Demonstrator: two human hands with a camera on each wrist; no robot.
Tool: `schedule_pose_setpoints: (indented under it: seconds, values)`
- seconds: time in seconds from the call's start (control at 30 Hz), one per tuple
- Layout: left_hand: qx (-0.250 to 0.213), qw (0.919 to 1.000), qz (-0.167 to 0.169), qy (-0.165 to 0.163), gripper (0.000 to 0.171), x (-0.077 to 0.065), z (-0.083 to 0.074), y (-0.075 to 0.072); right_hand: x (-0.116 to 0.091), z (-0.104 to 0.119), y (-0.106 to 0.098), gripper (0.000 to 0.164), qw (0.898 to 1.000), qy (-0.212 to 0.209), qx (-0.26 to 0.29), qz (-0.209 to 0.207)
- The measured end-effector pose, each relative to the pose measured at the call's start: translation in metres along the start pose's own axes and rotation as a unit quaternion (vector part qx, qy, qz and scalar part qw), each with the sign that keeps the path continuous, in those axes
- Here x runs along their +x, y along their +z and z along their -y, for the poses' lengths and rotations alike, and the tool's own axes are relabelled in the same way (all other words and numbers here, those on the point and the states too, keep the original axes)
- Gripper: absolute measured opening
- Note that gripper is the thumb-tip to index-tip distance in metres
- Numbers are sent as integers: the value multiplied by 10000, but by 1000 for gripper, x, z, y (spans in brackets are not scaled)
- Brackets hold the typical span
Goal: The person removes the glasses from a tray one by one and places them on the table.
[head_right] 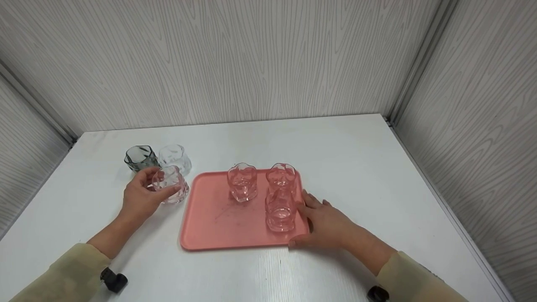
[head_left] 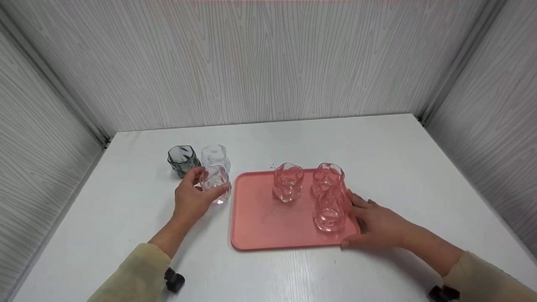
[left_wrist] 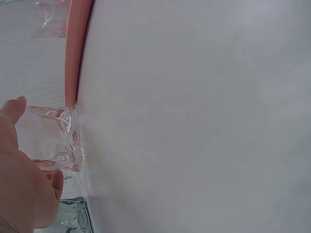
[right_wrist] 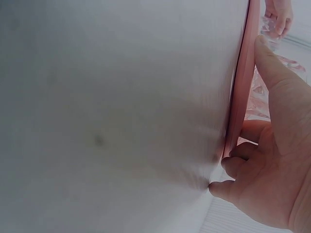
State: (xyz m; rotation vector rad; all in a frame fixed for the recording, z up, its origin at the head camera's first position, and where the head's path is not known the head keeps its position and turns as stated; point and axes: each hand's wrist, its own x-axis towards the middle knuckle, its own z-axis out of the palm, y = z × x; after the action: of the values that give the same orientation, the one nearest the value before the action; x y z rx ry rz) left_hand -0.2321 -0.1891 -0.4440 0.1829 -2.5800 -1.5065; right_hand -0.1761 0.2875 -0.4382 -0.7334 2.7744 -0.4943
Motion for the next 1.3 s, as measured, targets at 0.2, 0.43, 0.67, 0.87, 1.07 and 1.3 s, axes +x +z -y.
schedule_pose_setpoints:
  seconds: [0.2,0.43,0.67,0.87,1.07,1.3]
  values:
    - [-8,10000,-77,52,91,1,2,0,1,0,0,112,10000,81,-10,36]
    - [-101,9999,-1,103,90,-1,3,0,1,-2,2,110,10000,-27,28,-27]
    - [-47,9998,22,187,89,-1,2,-1,1,-3,2,112,10000,31,-6,6]
    - [75,9997,69,232,97,-4,0,-6,1,-2,1,113,10000,59,-4,26]
    - [274,9954,-254,883,90,-13,-5,-17,1,-3,2,114,10000,-33,30,-36]
    - [339,9844,-515,1649,85,-26,-30,-25,1,-3,3,114,10000,-49,-29,-72]
